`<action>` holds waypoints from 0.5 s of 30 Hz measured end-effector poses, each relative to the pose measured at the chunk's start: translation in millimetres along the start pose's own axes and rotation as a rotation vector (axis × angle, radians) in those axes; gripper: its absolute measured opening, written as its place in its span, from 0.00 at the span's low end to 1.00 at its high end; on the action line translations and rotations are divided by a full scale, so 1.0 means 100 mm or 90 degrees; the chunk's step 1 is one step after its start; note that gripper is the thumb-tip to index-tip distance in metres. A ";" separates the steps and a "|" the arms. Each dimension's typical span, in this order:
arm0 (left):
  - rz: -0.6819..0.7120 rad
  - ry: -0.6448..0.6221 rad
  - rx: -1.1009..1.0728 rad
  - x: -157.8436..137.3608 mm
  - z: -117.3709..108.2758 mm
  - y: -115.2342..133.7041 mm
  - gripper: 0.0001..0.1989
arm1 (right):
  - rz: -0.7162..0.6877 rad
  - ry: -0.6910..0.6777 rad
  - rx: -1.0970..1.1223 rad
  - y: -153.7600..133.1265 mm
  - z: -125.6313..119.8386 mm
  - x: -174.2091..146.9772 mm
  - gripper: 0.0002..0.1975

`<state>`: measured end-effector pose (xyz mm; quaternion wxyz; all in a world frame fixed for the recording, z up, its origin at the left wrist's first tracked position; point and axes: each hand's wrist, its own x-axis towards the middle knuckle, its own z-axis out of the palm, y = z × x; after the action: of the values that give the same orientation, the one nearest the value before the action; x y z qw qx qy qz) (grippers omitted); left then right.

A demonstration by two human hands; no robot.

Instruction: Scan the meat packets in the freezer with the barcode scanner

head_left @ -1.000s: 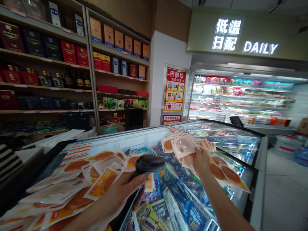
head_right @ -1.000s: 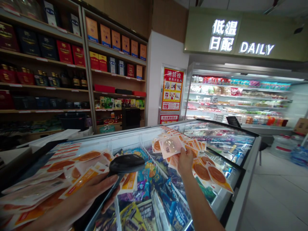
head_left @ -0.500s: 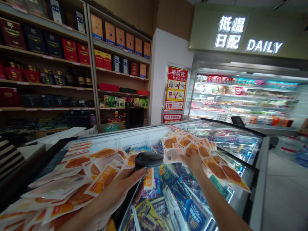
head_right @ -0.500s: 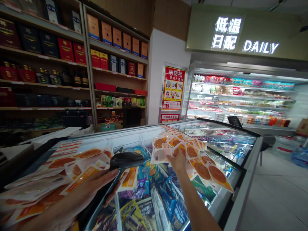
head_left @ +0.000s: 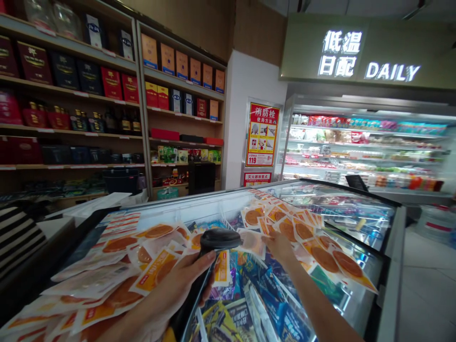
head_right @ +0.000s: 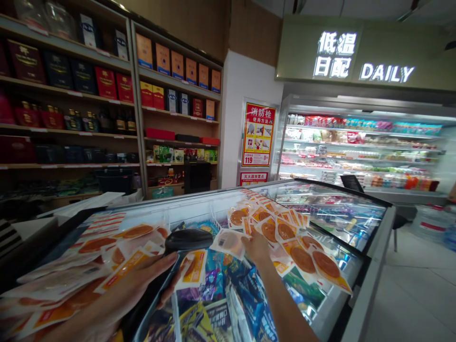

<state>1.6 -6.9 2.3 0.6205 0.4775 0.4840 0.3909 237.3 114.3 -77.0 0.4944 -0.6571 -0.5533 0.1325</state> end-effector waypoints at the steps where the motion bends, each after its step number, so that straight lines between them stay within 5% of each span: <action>1: 0.001 0.002 -0.001 0.00 0.00 0.00 0.20 | 0.006 -0.007 -0.030 -0.04 0.01 0.00 0.12; 4: 0.005 0.005 -0.006 -0.01 0.01 0.02 0.19 | 0.027 -0.067 -0.149 -0.14 0.05 0.04 0.21; 7: 0.009 0.003 -0.011 -0.04 0.02 0.06 0.17 | 0.020 -0.143 -0.173 -0.14 0.06 0.08 0.19; 12: 0.009 0.013 -0.010 -0.04 0.02 0.08 0.18 | -0.014 -0.172 -0.100 -0.05 0.00 0.06 0.06; 15: 0.015 0.022 -0.008 -0.01 0.01 0.04 0.19 | -0.032 -0.097 0.064 0.00 -0.06 0.05 0.08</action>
<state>1.8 -6.7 6.7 0.6105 0.4724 0.4865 0.4093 243.6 116.0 -72.6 0.4867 -0.6050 -0.5985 0.1973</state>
